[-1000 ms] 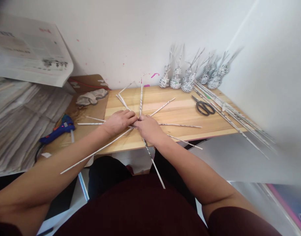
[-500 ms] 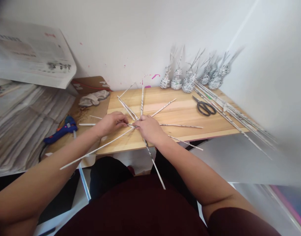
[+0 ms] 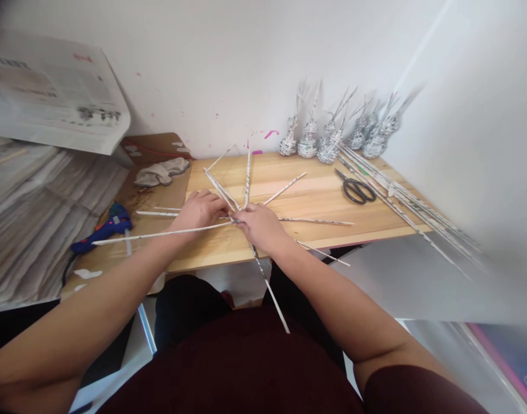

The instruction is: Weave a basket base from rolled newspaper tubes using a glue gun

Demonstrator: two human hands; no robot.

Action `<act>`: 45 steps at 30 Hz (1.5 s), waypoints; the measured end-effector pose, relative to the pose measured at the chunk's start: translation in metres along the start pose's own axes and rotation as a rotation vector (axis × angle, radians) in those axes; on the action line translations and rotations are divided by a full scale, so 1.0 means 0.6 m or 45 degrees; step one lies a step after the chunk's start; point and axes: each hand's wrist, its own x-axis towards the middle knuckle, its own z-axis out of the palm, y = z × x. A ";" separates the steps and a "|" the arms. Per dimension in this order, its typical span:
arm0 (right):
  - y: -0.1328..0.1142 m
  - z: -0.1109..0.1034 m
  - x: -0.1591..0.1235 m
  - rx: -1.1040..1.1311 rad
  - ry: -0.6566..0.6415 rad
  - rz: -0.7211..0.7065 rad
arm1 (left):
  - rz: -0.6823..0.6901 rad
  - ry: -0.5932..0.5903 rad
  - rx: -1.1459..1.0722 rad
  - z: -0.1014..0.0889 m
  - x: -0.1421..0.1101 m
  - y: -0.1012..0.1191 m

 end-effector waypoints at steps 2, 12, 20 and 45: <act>0.001 0.001 -0.002 0.030 0.025 0.005 | 0.016 0.029 -0.001 -0.001 -0.004 0.005; 0.006 0.009 -0.009 0.071 0.091 -0.025 | -0.093 0.148 -0.275 0.014 -0.009 0.013; 0.008 0.010 -0.009 0.097 0.093 -0.064 | -0.108 0.160 -0.003 0.022 -0.015 0.024; 0.011 0.014 0.001 0.023 0.007 -0.043 | -0.173 -0.391 -0.999 -0.114 -0.039 0.008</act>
